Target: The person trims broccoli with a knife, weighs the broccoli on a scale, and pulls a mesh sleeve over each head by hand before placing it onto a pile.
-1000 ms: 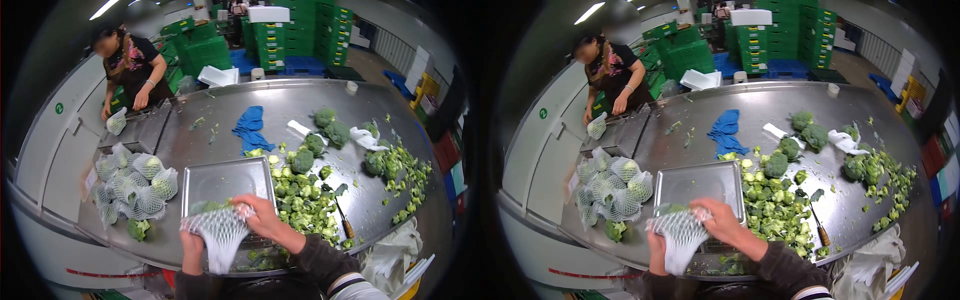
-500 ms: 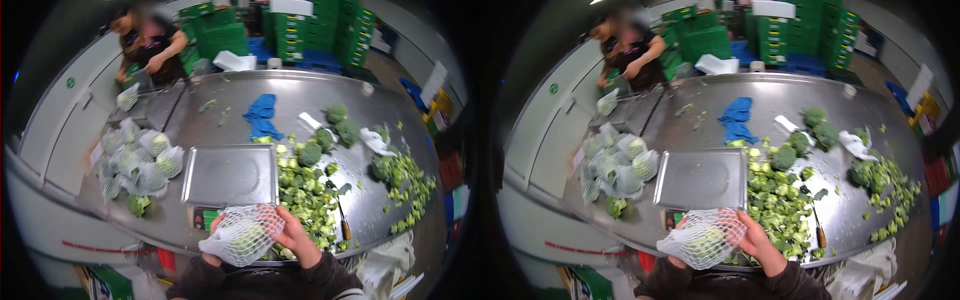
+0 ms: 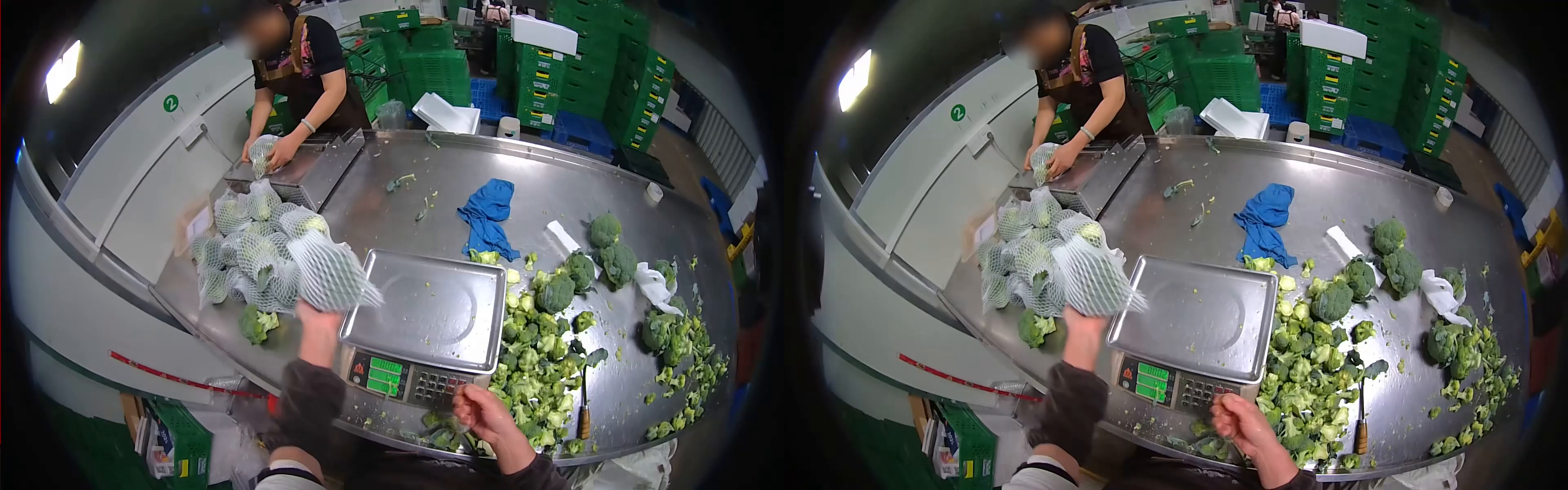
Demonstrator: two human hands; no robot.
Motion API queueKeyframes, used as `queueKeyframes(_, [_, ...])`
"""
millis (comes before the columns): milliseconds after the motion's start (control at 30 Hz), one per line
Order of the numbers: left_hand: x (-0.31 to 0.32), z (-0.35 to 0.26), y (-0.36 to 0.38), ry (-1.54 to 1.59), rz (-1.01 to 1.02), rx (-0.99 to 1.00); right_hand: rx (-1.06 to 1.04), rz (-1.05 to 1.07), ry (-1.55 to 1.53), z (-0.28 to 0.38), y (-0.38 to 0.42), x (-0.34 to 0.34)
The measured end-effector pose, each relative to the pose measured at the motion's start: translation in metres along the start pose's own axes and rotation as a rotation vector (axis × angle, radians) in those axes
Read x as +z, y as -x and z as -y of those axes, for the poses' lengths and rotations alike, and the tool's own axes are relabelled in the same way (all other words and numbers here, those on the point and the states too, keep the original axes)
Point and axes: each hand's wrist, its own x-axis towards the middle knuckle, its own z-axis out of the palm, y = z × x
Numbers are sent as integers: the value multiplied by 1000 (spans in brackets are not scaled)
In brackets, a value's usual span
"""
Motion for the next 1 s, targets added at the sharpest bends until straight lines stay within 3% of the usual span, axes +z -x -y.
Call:
queueKeyframes(133, [-9,-78,-101,70,-173,213,-115,-88,-57,16,5,-19])
queueKeyframes(167, [-50,-107,-143,-264,83,296,-140,-128,-73,19,7,-24])
queueKeyframes(233, [2,-118,-153,58,175,254,-172,-132,-45,34,7,-37])
queueKeyframes(267, [-27,-148,-195,-291,222,442,-191,-118,-10,40,4,-50])
queueKeyframes(300, [-55,-160,-231,-641,283,637,-242,-264,105,51,6,-48])
queueKeyframes(333, [-2,-137,-186,-135,-110,326,-299,-325,221,64,6,-55])
queueKeyframes(400, [19,-123,-181,-196,-470,333,-391,-494,382,93,1,-73])
queueKeyframes(500, [-9,-123,-200,-451,-297,420,-548,-761,489,152,-5,-111])
queueKeyframes(567, [-19,-116,-196,-652,-161,492,-806,-958,704,191,-17,-155])
queueKeyframes(633, [-30,-114,-191,-678,-151,469,-983,-1191,1113,233,-29,-207])
queueKeyframes(700, [-40,-119,-176,-712,-146,456,-1019,-1360,1377,273,-30,-218])
queueKeyframes(833, [-22,-107,-98,-840,-117,373,-995,-1518,1690,336,-38,-229])
queueKeyframes(900, [-26,-108,-56,-1272,-123,488,-954,-1540,1819,353,-49,-240])
queueKeyframes(967, [-25,-100,-38,-1329,-145,517,-573,-1546,1984,367,-48,-249])
queueKeyframes(1000, [-24,-94,-29,-1350,-127,478,-616,-1502,1943,372,-45,-256])
